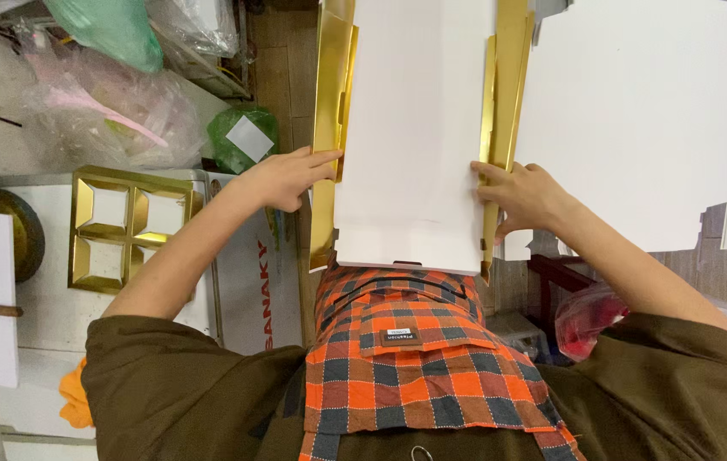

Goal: The person assembles a gold-colored frame by attaching strips to a white board. They fold the strips over the edges and press them down to secure the frame. The person then places a gold tray with four compartments into the frame.

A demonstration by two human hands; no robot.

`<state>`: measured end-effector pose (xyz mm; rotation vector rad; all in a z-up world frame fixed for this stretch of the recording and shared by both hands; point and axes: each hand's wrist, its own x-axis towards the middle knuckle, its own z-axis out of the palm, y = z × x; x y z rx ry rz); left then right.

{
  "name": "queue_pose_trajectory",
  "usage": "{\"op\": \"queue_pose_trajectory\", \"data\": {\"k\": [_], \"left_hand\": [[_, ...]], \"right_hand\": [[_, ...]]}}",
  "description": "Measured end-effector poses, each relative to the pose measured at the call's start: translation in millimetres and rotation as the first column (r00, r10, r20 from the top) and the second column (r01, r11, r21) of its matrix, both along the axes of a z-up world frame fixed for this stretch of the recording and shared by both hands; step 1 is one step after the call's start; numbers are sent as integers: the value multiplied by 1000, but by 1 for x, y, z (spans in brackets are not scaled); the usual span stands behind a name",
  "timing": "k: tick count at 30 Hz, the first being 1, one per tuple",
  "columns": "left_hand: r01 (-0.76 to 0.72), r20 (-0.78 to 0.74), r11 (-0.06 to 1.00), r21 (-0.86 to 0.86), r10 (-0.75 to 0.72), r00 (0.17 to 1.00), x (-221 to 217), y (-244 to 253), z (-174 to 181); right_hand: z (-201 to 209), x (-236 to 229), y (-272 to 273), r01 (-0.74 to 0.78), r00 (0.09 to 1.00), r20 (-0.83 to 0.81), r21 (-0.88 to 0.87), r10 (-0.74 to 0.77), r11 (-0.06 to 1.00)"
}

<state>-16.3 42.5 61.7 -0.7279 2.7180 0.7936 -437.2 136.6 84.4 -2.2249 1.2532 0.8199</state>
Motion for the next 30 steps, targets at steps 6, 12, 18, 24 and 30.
{"op": "queue_pose_trajectory", "data": {"k": [6,12,18,24,30], "left_hand": [[-223,-90,967,121,234,968,24,-2,-23],[-147,-323,979,-141,95,941,35,6,-41],[-587,-555,808,45,509,658,30,21,-104],[-698,-513,680,224,691,509,3,18,-93],[-732,-421,560,388,814,400,-9,14,-83]], "right_hand": [[-43,-58,15,-12,854,480,-366,200,931],[-86,-88,24,117,811,559,-446,174,887],[-108,-74,44,514,529,839,-199,-126,835],[-111,-95,32,805,-32,721,429,-693,409],[-109,-73,20,882,-48,814,307,-580,358]]}}
